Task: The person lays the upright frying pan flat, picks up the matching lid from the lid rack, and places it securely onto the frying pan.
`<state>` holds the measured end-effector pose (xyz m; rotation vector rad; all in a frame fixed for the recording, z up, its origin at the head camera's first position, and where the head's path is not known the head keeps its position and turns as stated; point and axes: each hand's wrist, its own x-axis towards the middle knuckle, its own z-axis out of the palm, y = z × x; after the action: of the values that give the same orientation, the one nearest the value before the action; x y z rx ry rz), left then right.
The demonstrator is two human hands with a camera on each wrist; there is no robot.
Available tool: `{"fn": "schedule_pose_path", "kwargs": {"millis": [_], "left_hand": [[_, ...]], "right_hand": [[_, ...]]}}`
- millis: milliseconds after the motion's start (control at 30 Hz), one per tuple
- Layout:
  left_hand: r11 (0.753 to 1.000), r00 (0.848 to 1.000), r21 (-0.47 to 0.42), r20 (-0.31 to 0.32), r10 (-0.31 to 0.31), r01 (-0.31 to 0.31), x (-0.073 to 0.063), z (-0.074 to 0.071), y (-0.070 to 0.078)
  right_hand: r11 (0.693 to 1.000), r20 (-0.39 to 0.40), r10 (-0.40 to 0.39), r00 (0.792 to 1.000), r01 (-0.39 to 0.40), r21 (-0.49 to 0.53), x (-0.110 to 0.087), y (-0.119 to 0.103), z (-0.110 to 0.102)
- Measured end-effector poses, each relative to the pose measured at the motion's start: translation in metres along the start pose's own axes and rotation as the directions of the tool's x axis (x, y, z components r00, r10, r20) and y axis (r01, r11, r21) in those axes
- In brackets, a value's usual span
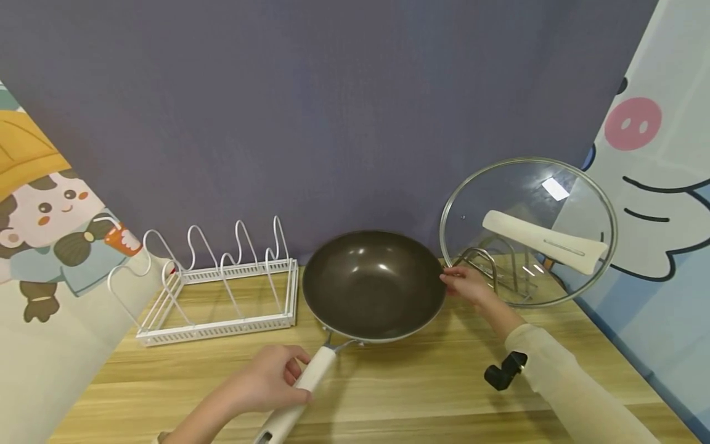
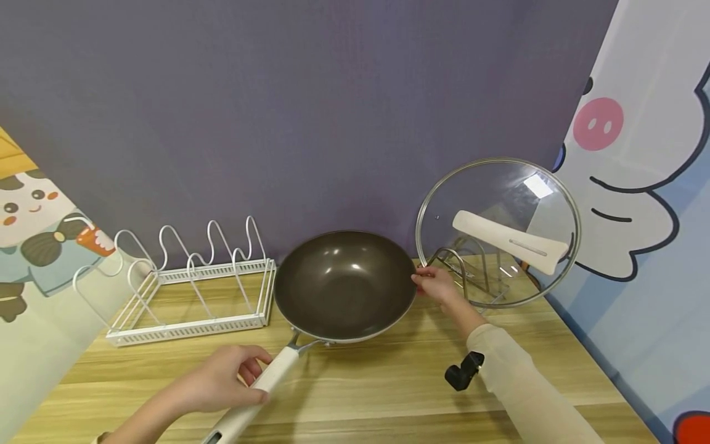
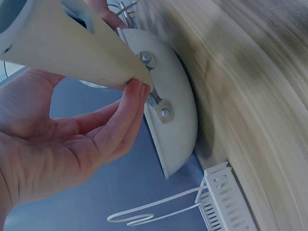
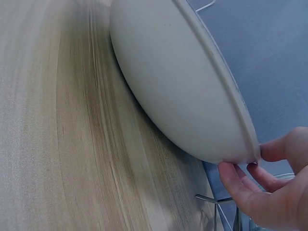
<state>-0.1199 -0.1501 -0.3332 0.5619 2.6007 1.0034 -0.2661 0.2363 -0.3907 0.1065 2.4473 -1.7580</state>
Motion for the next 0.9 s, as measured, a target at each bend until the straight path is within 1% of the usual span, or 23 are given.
{"fn": "schedule_pose_path", "kwargs": {"millis": [300, 467, 700, 900], "left_hand": [[0.999, 1.000, 0.043, 0.016, 0.014, -0.015, 0.001, -0.008, -0.003], [0.999, 1.000, 0.050, 0.002, 0.014, -0.015, -0.001, -0.012, -0.008], [0.994, 0.999, 0.110, -0.022, 0.026, -0.024, -0.002, -0.018, -0.015], [0.992, 0.999, 0.126, -0.033, 0.019, -0.015, -0.002, -0.022, -0.017]], "right_hand": [[1.000, 0.005, 0.008, 1.000, -0.008, 0.016, -0.002, 0.002, -0.002], [0.999, 0.008, 0.022, 1.000, -0.022, 0.049, -0.001, 0.004, -0.003], [0.998, 0.019, 0.031, 0.999, -0.032, 0.060, -0.004, 0.004, -0.004], [0.997, 0.038, 0.033, 0.999, -0.035, 0.072, -0.003, 0.006, -0.006]]}}
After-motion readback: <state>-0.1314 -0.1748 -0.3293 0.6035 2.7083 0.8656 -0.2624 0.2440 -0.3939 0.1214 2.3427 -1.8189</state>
